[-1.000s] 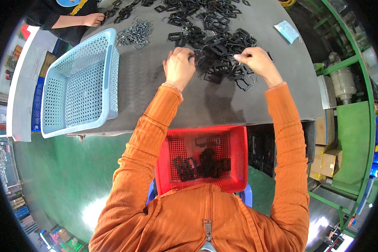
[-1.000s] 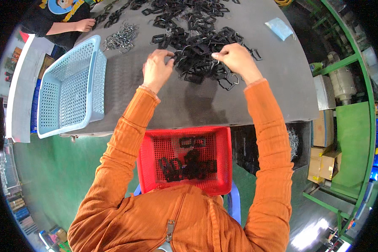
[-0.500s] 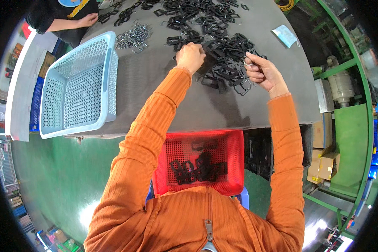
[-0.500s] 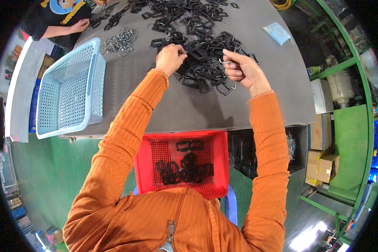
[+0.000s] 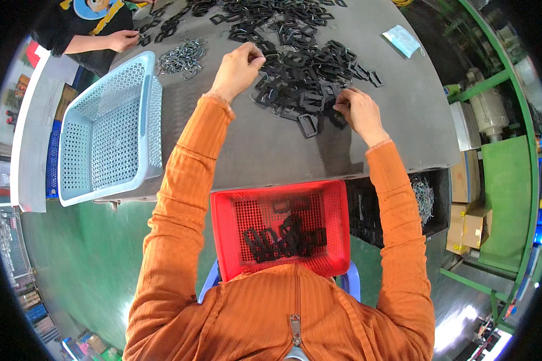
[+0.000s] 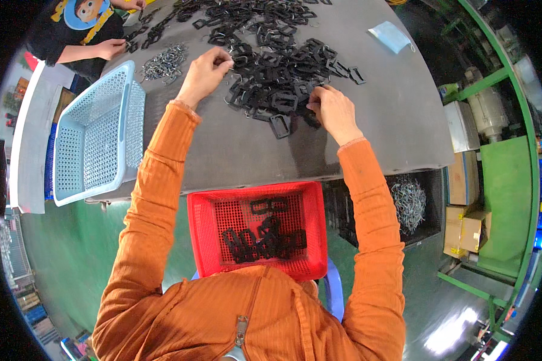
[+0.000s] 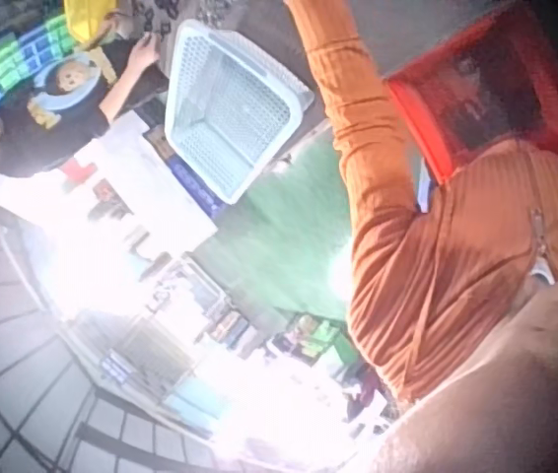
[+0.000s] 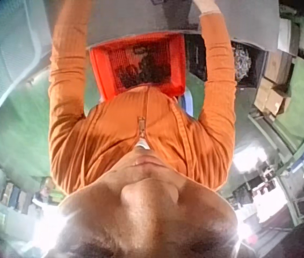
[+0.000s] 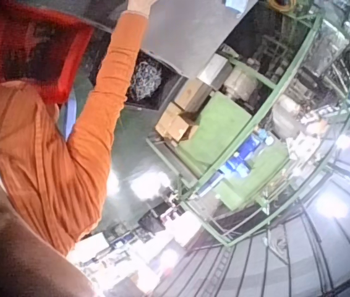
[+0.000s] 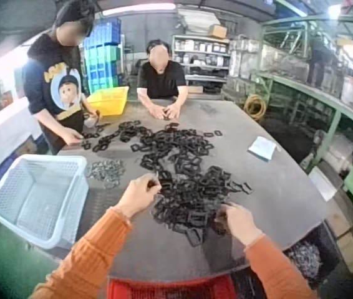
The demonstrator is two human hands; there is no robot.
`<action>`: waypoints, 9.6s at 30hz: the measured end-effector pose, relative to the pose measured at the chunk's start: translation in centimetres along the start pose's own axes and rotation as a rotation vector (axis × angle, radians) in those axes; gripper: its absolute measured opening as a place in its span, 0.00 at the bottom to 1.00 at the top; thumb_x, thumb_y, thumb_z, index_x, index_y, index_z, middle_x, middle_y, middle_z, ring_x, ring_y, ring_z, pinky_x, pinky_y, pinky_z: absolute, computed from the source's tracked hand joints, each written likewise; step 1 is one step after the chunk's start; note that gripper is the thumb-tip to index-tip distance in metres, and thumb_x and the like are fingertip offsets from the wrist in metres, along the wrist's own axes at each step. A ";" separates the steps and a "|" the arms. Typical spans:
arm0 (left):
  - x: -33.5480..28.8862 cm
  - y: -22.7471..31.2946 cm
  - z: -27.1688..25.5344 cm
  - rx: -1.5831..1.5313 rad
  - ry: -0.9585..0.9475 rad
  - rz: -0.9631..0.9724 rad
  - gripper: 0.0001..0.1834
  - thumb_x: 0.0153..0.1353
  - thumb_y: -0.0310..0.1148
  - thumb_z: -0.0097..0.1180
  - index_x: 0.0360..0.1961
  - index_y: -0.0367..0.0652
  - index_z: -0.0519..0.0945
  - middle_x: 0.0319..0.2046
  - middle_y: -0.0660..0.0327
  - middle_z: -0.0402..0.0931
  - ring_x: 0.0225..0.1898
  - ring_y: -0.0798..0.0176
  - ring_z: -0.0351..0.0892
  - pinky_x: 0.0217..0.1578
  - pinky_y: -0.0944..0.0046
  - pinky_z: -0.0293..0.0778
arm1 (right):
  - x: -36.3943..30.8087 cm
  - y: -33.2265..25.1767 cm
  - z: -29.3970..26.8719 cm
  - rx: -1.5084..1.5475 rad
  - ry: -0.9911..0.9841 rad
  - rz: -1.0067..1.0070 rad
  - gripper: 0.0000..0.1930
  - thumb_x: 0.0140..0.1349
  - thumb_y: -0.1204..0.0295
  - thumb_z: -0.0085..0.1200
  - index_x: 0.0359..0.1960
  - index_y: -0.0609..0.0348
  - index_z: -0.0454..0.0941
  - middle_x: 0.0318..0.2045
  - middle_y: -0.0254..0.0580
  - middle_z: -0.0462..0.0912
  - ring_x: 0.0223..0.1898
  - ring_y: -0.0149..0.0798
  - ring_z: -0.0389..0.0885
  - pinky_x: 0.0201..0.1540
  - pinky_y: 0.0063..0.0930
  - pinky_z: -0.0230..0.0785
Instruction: The person picks up metal hooks and plastic buckles from a table and joins them together by hand, placing the assembled units into a red basket.
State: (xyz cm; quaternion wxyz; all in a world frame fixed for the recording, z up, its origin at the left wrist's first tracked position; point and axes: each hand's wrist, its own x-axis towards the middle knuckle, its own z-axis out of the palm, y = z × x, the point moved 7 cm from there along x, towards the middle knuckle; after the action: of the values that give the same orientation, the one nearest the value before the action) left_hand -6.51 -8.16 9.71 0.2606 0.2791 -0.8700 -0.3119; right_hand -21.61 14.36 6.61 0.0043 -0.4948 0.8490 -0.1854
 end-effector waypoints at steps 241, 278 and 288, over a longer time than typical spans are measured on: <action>-14.0 -0.4 2.1 -0.235 -0.181 0.280 0.12 0.63 0.27 0.44 0.44 0.32 0.74 0.41 0.52 0.75 0.39 0.54 0.76 0.43 0.61 0.71 | -1.7 -10.3 6.0 0.376 -0.257 -0.109 0.13 0.55 0.61 0.56 0.37 0.55 0.79 0.32 0.52 0.82 0.38 0.55 0.80 0.40 0.43 0.71; -7.2 0.3 0.0 -0.168 0.264 0.244 0.04 0.52 0.25 0.59 0.30 0.43 0.83 0.32 0.58 0.81 0.38 0.55 0.78 0.42 0.59 0.72 | 11.2 -5.9 4.0 0.564 0.182 -0.064 0.05 0.55 0.74 0.56 0.33 0.56 0.80 0.31 0.42 0.82 0.33 0.42 0.81 0.36 0.31 0.71; -5.1 -4.2 -2.5 -0.360 0.098 0.128 0.05 0.55 0.27 0.59 0.32 0.41 0.84 0.33 0.62 0.80 0.38 0.66 0.77 0.41 0.66 0.72 | 12.7 -8.3 6.6 0.464 -0.095 -0.110 0.07 0.54 0.70 0.58 0.35 0.54 0.82 0.34 0.41 0.84 0.37 0.42 0.82 0.40 0.34 0.72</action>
State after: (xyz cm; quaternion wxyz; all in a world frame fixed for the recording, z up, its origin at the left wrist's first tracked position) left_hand 0.02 -8.53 7.05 0.3674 0.1871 -0.8025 -0.4313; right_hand -19.86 -2.08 5.32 0.1477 -0.5344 0.7542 -0.3518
